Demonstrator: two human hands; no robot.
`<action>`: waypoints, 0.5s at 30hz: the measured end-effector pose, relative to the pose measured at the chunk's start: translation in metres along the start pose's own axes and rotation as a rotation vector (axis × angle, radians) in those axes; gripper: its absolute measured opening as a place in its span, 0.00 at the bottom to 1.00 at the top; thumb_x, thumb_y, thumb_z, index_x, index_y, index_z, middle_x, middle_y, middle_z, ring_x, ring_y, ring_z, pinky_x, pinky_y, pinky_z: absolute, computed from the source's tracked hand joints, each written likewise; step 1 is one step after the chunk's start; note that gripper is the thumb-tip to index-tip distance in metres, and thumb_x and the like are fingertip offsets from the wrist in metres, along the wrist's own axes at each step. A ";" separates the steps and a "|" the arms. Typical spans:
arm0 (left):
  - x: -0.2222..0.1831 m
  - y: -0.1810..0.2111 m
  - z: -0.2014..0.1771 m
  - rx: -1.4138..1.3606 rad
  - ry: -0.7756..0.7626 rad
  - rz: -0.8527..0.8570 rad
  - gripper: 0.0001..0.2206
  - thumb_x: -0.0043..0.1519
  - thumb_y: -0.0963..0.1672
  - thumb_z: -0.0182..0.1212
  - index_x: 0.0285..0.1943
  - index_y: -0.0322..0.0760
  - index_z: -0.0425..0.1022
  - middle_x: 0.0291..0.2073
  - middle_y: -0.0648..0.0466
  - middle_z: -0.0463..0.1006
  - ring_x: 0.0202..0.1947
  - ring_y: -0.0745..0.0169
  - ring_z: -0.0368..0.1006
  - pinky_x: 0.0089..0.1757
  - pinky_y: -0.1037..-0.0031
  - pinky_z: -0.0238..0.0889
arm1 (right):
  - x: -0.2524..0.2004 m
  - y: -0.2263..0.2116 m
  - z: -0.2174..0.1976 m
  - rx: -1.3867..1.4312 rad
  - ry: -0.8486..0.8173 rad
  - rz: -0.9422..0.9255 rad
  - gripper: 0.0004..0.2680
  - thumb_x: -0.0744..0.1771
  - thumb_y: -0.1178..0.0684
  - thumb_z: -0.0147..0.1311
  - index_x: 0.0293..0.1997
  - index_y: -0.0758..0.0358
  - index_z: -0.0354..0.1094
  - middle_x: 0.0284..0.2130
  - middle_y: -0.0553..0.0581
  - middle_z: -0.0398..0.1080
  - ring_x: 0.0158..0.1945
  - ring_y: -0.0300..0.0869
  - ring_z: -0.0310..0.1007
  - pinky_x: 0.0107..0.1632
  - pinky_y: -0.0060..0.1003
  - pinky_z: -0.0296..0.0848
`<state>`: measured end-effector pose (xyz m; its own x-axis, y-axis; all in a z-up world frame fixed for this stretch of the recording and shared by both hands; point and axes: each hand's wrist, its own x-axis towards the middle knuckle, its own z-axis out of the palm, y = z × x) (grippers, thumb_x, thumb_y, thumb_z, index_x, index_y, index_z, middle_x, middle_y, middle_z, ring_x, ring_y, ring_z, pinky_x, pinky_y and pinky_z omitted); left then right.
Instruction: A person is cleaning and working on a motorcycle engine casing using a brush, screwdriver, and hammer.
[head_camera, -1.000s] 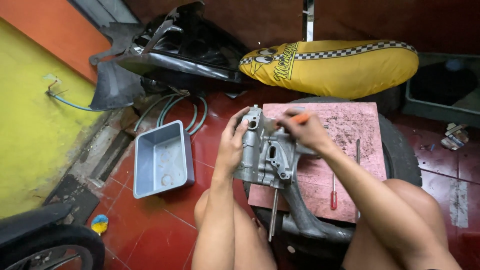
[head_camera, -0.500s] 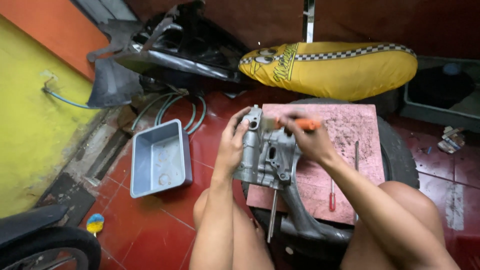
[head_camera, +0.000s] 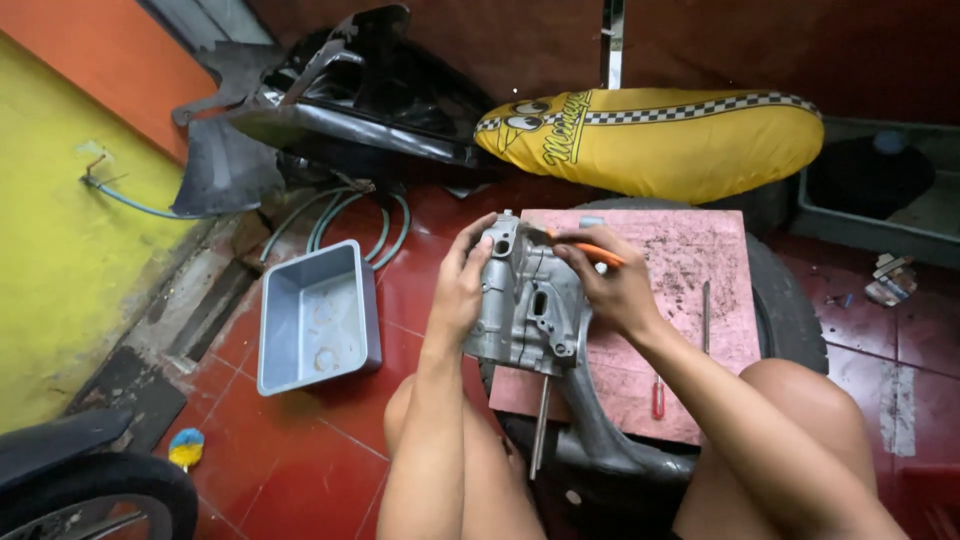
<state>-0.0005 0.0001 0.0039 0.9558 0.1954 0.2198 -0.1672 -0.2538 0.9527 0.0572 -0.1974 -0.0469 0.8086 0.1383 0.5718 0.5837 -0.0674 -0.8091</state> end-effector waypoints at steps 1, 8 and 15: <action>-0.001 -0.001 0.002 0.001 -0.003 0.004 0.19 0.70 0.46 0.51 0.69 0.35 0.71 0.60 0.36 0.75 0.65 0.44 0.68 0.64 0.55 0.57 | -0.001 0.005 0.001 -0.001 0.005 -0.002 0.05 0.68 0.52 0.62 0.46 0.52 0.80 0.34 0.56 0.77 0.37 0.48 0.77 0.45 0.43 0.75; -0.001 0.001 -0.001 0.007 0.008 -0.034 0.20 0.69 0.47 0.51 0.68 0.37 0.72 0.60 0.37 0.75 0.65 0.44 0.68 0.65 0.56 0.56 | -0.013 -0.006 0.004 0.132 0.026 -0.097 0.03 0.68 0.56 0.60 0.43 0.59 0.79 0.33 0.57 0.77 0.38 0.49 0.79 0.45 0.43 0.76; 0.005 -0.005 -0.001 -0.069 0.029 -0.016 0.21 0.72 0.50 0.47 0.67 0.36 0.74 0.60 0.36 0.76 0.65 0.44 0.68 0.65 0.56 0.56 | -0.015 -0.048 -0.003 0.168 0.005 -0.363 0.06 0.65 0.55 0.63 0.44 0.60 0.80 0.38 0.56 0.78 0.43 0.50 0.78 0.49 0.44 0.77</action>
<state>0.0054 0.0036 0.0002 0.9511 0.2269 0.2098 -0.1694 -0.1851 0.9680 0.0167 -0.1988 -0.0164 0.5524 0.1187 0.8251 0.8118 0.1480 -0.5648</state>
